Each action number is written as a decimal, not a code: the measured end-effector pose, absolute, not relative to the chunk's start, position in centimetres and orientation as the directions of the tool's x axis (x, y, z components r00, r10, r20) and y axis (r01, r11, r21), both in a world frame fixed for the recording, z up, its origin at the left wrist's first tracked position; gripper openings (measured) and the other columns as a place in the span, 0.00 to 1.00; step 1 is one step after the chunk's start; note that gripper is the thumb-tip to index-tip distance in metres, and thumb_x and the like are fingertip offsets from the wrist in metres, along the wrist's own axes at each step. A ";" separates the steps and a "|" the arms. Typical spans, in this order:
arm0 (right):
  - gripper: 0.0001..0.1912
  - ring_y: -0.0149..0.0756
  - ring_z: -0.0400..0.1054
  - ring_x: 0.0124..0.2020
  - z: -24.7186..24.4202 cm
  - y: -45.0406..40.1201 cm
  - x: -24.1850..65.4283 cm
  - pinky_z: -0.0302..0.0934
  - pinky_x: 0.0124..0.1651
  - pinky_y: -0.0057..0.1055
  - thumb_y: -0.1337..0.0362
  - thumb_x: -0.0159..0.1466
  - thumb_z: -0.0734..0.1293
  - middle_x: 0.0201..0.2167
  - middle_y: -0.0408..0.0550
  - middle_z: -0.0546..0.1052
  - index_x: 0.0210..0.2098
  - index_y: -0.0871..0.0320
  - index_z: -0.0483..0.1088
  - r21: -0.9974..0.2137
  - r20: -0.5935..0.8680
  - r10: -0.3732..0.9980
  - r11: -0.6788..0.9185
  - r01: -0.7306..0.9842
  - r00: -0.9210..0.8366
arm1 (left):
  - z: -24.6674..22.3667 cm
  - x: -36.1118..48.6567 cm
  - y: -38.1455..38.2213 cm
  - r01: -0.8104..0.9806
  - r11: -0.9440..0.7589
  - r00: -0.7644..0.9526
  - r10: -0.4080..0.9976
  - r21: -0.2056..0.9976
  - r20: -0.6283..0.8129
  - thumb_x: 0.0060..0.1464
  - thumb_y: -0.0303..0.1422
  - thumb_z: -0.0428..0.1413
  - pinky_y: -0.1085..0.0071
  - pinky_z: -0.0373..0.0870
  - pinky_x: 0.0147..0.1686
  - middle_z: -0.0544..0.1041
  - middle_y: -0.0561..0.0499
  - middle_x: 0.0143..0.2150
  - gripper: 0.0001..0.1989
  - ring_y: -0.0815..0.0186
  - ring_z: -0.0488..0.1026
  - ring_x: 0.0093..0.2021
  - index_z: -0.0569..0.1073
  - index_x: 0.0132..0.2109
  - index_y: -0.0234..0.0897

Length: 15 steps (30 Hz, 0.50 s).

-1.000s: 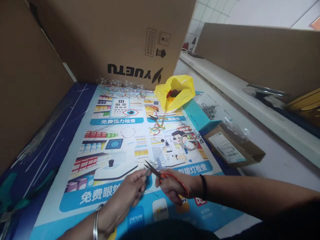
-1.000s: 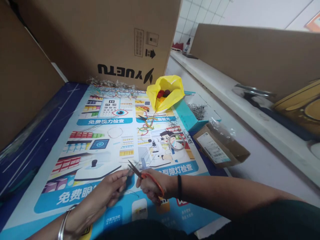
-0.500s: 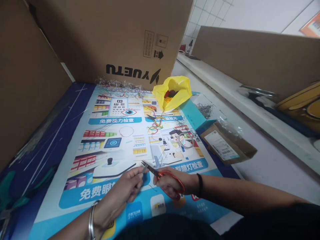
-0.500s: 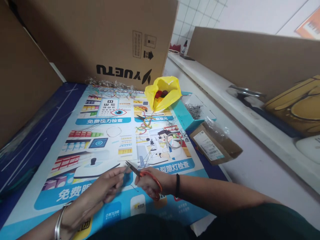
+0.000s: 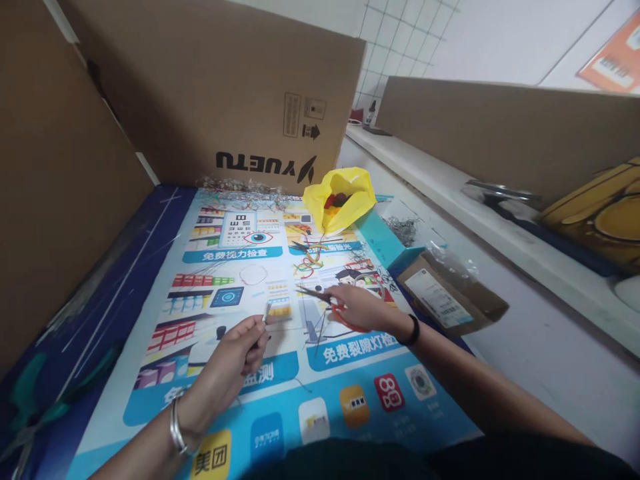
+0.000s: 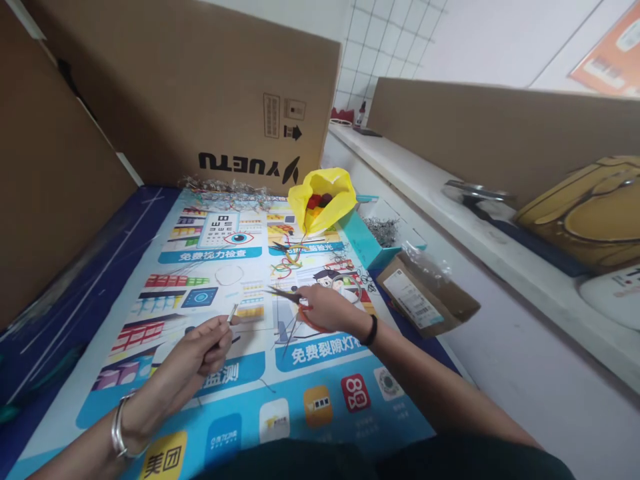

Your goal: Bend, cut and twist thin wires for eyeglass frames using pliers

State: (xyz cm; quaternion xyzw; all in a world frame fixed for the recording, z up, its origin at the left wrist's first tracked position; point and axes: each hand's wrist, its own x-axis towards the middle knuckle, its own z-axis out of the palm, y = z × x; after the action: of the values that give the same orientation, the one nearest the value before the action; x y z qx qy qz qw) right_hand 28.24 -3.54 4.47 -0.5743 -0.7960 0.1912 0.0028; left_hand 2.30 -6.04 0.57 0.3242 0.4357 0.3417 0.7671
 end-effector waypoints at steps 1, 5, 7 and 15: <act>0.17 0.40 0.68 0.40 4.0 -2.2 28.5 0.55 0.37 0.28 0.64 0.59 0.63 0.41 0.53 0.74 0.47 0.58 0.67 -0.256 -0.197 0.922 0.281 0.925 -0.334 | 0.7 2.2 -5.8 -0.260 0.544 0.375 0.818 0.798 -0.436 0.52 0.39 0.56 0.80 0.41 0.17 0.58 0.59 0.23 0.12 0.79 0.46 0.19 0.68 0.37 0.35; 0.18 0.41 0.67 0.44 2.2 2.6 28.9 0.56 0.40 0.28 0.65 0.58 0.63 0.43 0.55 0.74 0.49 0.60 0.66 -0.032 -0.184 0.927 0.326 0.945 -0.326 | 1.2 2.1 -5.0 -0.330 0.487 0.318 0.864 0.809 -0.390 0.50 0.37 0.57 0.81 0.42 0.16 0.58 0.59 0.23 0.14 0.79 0.47 0.19 0.69 0.42 0.34; 0.20 0.41 0.68 0.44 1.7 4.3 28.6 0.57 0.41 0.28 0.65 0.58 0.63 0.43 0.55 0.74 0.50 0.60 0.65 -0.001 -0.186 0.927 0.332 0.943 -0.326 | 1.4 2.2 -4.6 -0.360 0.464 0.288 0.880 0.809 -0.377 0.50 0.36 0.58 0.81 0.42 0.16 0.58 0.59 0.23 0.15 0.80 0.47 0.18 0.69 0.43 0.34; 0.15 0.44 0.67 0.42 2.6 3.0 26.6 0.57 0.43 0.36 0.69 0.64 0.57 0.38 0.61 0.74 0.49 0.66 0.65 0.138 -0.126 0.926 0.372 0.918 -0.356 | 0.8 3.7 -3.8 -0.401 0.445 0.298 0.890 0.801 -0.345 0.48 0.36 0.58 0.82 0.43 0.16 0.58 0.59 0.22 0.15 0.80 0.49 0.18 0.69 0.43 0.33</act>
State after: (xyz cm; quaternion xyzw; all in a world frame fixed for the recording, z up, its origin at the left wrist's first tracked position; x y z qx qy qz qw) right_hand 26.62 3.03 2.57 -0.5599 -0.8232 -0.0218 -0.0915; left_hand 3.69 -3.83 0.76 0.3015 0.4052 0.4321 0.7471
